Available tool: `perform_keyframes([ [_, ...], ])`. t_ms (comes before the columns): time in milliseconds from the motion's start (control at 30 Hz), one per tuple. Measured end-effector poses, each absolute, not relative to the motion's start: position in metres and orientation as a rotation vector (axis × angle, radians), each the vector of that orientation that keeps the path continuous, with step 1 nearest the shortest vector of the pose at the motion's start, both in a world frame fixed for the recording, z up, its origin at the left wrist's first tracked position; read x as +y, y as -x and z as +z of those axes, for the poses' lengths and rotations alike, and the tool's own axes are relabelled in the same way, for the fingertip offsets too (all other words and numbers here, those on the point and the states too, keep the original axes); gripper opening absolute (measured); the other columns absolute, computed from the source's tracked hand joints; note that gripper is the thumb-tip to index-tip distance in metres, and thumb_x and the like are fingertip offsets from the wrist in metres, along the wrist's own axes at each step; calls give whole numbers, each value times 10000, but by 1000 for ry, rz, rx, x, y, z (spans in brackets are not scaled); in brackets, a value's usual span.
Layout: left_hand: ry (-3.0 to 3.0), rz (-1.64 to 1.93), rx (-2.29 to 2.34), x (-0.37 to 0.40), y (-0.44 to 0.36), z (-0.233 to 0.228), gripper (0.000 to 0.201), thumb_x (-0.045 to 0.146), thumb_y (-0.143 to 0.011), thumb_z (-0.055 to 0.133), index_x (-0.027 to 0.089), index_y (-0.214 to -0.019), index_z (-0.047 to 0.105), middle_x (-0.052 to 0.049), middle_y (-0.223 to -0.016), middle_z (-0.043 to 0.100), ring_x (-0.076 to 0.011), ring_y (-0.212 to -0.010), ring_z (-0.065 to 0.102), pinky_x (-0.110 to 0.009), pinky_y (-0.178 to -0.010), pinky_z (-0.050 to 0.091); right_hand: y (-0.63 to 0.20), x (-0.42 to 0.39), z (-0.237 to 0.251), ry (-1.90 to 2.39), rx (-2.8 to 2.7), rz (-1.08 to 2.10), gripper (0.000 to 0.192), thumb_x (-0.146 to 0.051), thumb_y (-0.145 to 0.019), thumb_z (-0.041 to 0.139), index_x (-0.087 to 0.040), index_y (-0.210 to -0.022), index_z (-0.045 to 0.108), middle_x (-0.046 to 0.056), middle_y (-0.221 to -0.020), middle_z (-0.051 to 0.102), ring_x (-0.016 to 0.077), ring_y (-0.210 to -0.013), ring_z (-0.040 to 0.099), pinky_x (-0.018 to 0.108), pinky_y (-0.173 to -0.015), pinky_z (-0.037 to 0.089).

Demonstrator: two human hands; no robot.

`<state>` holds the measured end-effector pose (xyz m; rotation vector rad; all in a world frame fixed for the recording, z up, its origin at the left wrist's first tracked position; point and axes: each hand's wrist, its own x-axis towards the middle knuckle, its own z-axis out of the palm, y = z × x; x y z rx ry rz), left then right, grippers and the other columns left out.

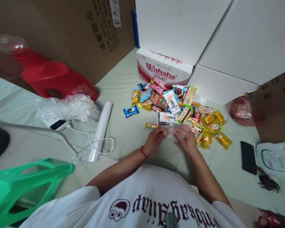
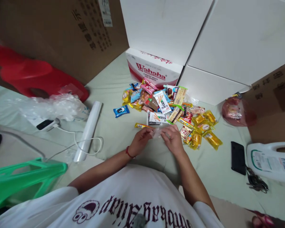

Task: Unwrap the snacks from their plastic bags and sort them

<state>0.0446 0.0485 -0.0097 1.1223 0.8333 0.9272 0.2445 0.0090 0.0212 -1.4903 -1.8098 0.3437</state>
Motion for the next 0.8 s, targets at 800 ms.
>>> perform_keyframes([
  [800, -1187, 1132, 1154, 50, -64, -17, 245, 427, -995, 557, 223, -863, 524, 25, -748, 565, -142, -695, 526, -268, -683, 441, -203, -42, 4, 1602, -1712, 309, 461, -422, -903, 694, -261, -1329, 626, 140, -1293, 615, 350, -1240, 530, 587, -1044, 483],
])
